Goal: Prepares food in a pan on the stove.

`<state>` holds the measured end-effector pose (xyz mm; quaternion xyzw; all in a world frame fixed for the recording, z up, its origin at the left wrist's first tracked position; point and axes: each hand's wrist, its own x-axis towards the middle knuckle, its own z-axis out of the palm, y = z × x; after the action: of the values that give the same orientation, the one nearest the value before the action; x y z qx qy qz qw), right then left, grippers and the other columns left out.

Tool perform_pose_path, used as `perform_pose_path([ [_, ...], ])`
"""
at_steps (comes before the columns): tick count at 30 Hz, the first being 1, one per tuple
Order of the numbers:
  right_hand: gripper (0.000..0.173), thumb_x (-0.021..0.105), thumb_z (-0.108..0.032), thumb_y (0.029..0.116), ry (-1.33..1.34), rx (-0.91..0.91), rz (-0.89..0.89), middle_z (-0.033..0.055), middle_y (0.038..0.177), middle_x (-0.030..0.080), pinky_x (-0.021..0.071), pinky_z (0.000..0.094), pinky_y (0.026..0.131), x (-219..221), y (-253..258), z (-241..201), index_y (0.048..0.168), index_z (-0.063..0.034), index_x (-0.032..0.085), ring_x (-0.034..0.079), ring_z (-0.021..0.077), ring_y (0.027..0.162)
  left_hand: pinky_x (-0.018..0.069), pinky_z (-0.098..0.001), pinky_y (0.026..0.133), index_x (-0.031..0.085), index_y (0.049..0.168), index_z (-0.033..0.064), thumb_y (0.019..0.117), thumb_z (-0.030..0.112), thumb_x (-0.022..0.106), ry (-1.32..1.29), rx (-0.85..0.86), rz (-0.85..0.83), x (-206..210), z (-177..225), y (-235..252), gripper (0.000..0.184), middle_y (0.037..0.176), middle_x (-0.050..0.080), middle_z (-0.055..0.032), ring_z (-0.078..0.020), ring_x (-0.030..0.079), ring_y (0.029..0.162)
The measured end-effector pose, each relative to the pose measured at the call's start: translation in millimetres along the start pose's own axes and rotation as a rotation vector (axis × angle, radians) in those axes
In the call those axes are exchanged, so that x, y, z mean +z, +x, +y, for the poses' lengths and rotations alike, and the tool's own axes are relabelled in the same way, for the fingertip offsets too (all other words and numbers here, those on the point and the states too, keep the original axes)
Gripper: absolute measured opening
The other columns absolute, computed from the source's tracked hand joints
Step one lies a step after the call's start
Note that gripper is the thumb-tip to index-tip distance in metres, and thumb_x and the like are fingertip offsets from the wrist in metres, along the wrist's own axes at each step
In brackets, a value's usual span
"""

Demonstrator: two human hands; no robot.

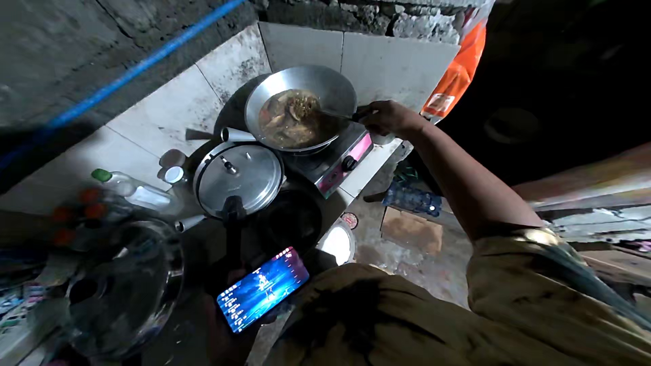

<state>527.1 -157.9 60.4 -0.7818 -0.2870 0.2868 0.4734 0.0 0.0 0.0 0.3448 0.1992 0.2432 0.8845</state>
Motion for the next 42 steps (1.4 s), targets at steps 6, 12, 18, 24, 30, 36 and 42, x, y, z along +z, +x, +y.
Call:
perform_pose_path([
  [6, 0.034, 0.067, -0.022, 0.0991, -0.458, -0.205, 0.146, 0.0196, 0.102, 0.071, 0.0549, 0.0587, 0.081, 5.1, -30.9, -20.4, 0.129, -0.0062, 0.064, 0.07, 0.0342, 0.085, 0.0592, -0.0463, 0.092, 0.068, 0.131, 0.0141, 0.0972, 0.066, 0.045, -0.092, -0.041, -0.063, 3.6, -0.1, 13.6, 0.066, 0.131, 0.067, -0.012, -0.026, 0.066, 0.119],
  [12, 0.032, 0.064, -0.019, 0.0975, -0.671, -0.349, 0.258, 0.0185, 0.096, 0.072, 0.0549, 0.0616, 0.073, 18.0, -76.4, -47.4, 0.129, -0.0128, 0.066, 0.07, 0.038, 0.081, 0.0595, -0.0471, 0.092, 0.068, 0.132, 0.0135, 0.0972, 0.061, 0.05, -0.14, 0.035, -0.155, 18.1, -10.0, 27.6, 0.062, 0.127, 0.07, -0.0133, -0.0265, 0.068, 0.116],
  [18, 0.032, 0.067, -0.017, 0.0957, -0.856, -0.384, 0.193, 0.0185, 0.1, 0.073, 0.0544, 0.0656, 0.073, 46.3, -113.9, -54.5, 0.128, -0.0176, 0.071, 0.071, 0.0427, 0.087, 0.06, -0.0438, 0.092, 0.067, 0.134, 0.0163, 0.0975, 0.062, 0.048, -0.143, 0.12, -0.189, 29.1, -13.4, 36.3, 0.061, 0.126, 0.07, -0.0098, -0.0232, 0.069, 0.115],
  [24, 0.034, 0.059, -0.013, 0.0994, -0.989, -0.252, 0.194, 0.023, 0.1, 0.07, 0.0526, 0.0647, 0.068, 63.1, -93.0, -36.2, 0.132, -0.0169, 0.067, 0.068, 0.0476, 0.084, 0.0603, -0.0419, 0.091, 0.069, 0.131, 0.0166, 0.0963, 0.062, 0.05, -0.141, 0.164, -0.159, 34.2, -9.4, 37.2, 0.06, 0.123, 0.072, -0.0085, -0.0211, 0.07, 0.112],
  [30, 0.032, 0.058, -0.015, 0.0991, -0.949, -0.208, 0.314, 0.0239, 0.104, 0.071, 0.0519, 0.0682, 0.071, 52.2, -71.6, -26.4, 0.13, -0.0158, 0.069, 0.069, 0.0489, 0.09, 0.0597, -0.044, 0.092, 0.067, 0.134, 0.016, 0.0948, 0.064, 0.051, -0.153, 0.18, -0.164, 20.1, -6.9, 36.5, 0.064, 0.126, 0.07, -0.0097, -0.0224, 0.069, 0.115],
  [36, 0.032, 0.058, -0.021, 0.1004, -0.874, -0.098, 0.415, 0.0283, 0.102, 0.07, 0.0496, 0.0719, 0.073, 32.1, -65.7, -46.4, 0.131, -0.0131, 0.066, 0.067, 0.0536, 0.094, 0.0592, -0.0425, 0.093, 0.065, 0.136, 0.0175, 0.0962, 0.065, 0.049, -0.068, 0.24, -0.121, 16.9, -2.8, 34.4, 0.064, 0.128, 0.07, -0.0082, -0.0212, 0.068, 0.116],
  [42, 0.032, 0.061, -0.025, 0.1012, -0.651, -0.012, 0.305, 0.03, 0.108, 0.068, 0.0489, 0.07, 0.086, 12.6, -25.9, -29.5, 0.123, -0.0019, 0.067, 0.066, 0.0508, 0.101, 0.0602, -0.0454, 0.09, 0.064, 0.137, 0.0167, 0.0956, 0.064, 0.05, -0.151, 0.228, -0.194, 12.6, 2.4, 36.1, 0.065, 0.13, 0.068, -0.0108, -0.0243, 0.068, 0.116],
])
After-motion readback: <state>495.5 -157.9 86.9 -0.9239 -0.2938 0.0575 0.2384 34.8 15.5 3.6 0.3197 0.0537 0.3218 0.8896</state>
